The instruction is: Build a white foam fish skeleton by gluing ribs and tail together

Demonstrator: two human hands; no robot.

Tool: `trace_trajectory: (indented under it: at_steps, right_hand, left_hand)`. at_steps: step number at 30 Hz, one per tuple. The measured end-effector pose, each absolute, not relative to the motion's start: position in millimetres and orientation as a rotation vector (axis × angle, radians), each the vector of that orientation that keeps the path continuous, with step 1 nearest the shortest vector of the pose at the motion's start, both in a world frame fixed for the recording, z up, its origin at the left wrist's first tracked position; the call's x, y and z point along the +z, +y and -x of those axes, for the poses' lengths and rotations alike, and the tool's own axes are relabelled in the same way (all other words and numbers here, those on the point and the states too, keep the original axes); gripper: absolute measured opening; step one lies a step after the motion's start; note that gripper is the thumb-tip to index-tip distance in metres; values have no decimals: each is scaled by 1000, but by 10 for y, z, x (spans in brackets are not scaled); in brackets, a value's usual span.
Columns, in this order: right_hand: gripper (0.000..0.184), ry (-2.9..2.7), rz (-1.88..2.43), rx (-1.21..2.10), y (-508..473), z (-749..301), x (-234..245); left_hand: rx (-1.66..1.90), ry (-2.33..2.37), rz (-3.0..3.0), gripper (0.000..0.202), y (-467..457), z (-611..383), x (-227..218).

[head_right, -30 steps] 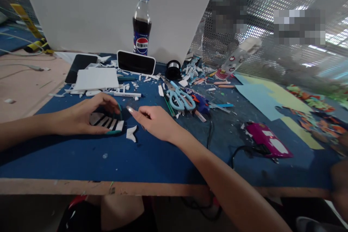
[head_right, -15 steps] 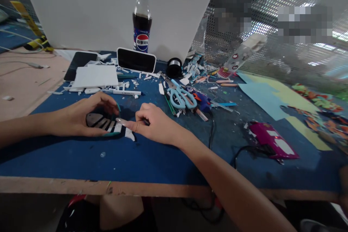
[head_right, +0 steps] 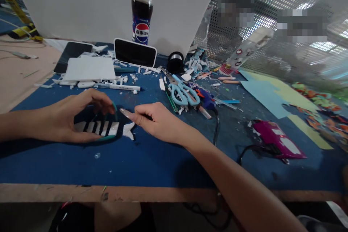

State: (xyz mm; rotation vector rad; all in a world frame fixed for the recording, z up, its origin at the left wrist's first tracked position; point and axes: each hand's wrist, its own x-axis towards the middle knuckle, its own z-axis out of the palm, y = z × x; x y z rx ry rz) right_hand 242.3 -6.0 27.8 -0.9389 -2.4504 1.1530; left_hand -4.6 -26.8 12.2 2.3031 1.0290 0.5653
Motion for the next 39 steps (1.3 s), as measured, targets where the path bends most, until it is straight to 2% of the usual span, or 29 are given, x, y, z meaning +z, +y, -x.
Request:
trace_trajectory:
  at_steps: [7,14,20,32,39]
  right_hand:
    - [44,-2325,1028,1162,-94,-2420,292]
    - [44,-2327,926,1367,-120,-2437,339]
    - [32,-2469,880,1277,-126,-2440,366]
    - [34,-2541,902,1251,-94,-2441,352]
    - [35,-2622,922,1105,-106,-2438,364]
  left_hand:
    - [570,1003,-2322,45,-269,56,123]
    - [618,980,-2302,45,-250,61,129]
    - [626,971,-2282,46,-246,55,124]
    - [587,933,-2302,51,-262,60,95]
    - [576,934,-2313,49,-274,49,96]
